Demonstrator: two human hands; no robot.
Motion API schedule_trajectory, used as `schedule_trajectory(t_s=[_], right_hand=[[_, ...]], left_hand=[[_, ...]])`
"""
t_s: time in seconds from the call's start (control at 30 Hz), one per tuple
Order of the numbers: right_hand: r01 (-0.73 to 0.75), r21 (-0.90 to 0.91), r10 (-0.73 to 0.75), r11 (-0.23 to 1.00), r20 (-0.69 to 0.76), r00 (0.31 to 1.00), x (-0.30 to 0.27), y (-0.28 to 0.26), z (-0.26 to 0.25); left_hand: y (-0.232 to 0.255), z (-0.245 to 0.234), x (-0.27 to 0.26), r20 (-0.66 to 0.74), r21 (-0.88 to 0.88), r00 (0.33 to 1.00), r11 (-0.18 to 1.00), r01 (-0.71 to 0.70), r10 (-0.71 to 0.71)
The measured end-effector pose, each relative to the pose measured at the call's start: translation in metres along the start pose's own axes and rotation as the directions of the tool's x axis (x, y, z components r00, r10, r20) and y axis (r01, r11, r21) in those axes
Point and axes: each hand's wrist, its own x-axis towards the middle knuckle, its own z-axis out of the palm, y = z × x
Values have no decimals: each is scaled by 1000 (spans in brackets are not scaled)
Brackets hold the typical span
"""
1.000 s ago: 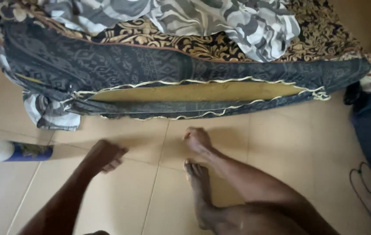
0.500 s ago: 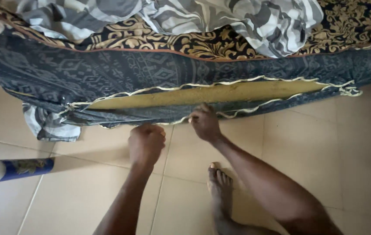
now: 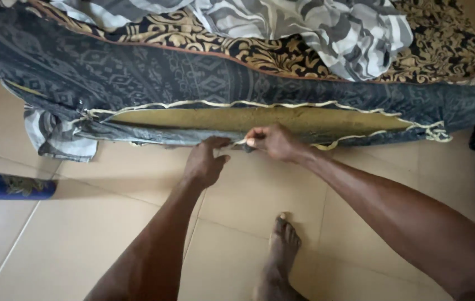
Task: Repairing a tear in a mattress using adhesive spray to glue the fabric edges.
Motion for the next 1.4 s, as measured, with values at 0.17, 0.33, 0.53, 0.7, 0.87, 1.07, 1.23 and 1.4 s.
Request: schedule_trajectory(t_s=[0.17,0.33,0.53,0.7,0.87,1.07,1.23,1.4], right_hand=[[-37,185,18,982,106,994,38,26,-2],[-35,259,-1,965,139,990,45,37,2],[-111,466,6,878,222,975,54,27,-17],[-138,413,30,900,257,966,51,14,-21],[-127,387,27,913,255,967,59,21,-16],[-116,307,33,945,262,964,55,9,-23],[-110,90,90,990,209,974,37,20,-44],[164,-226,-158,960,47,986,10,49,-46]], left_hand=[[-22,-1,11,-3,43,999,998,45,-45],[-55,9,23,-28,52,998,997,-57,58],[-86,4,31,28,-344,999,939,-14,26],[-68,-9,24,158,-544,977,813,207,-143],[-76,-4,31,186,-600,958,746,287,-219],[-94,5,47,144,-565,955,770,296,-261],[-126,17,58,77,-591,957,760,269,-279],[-130,14,59,-2,-507,944,814,283,-329]])
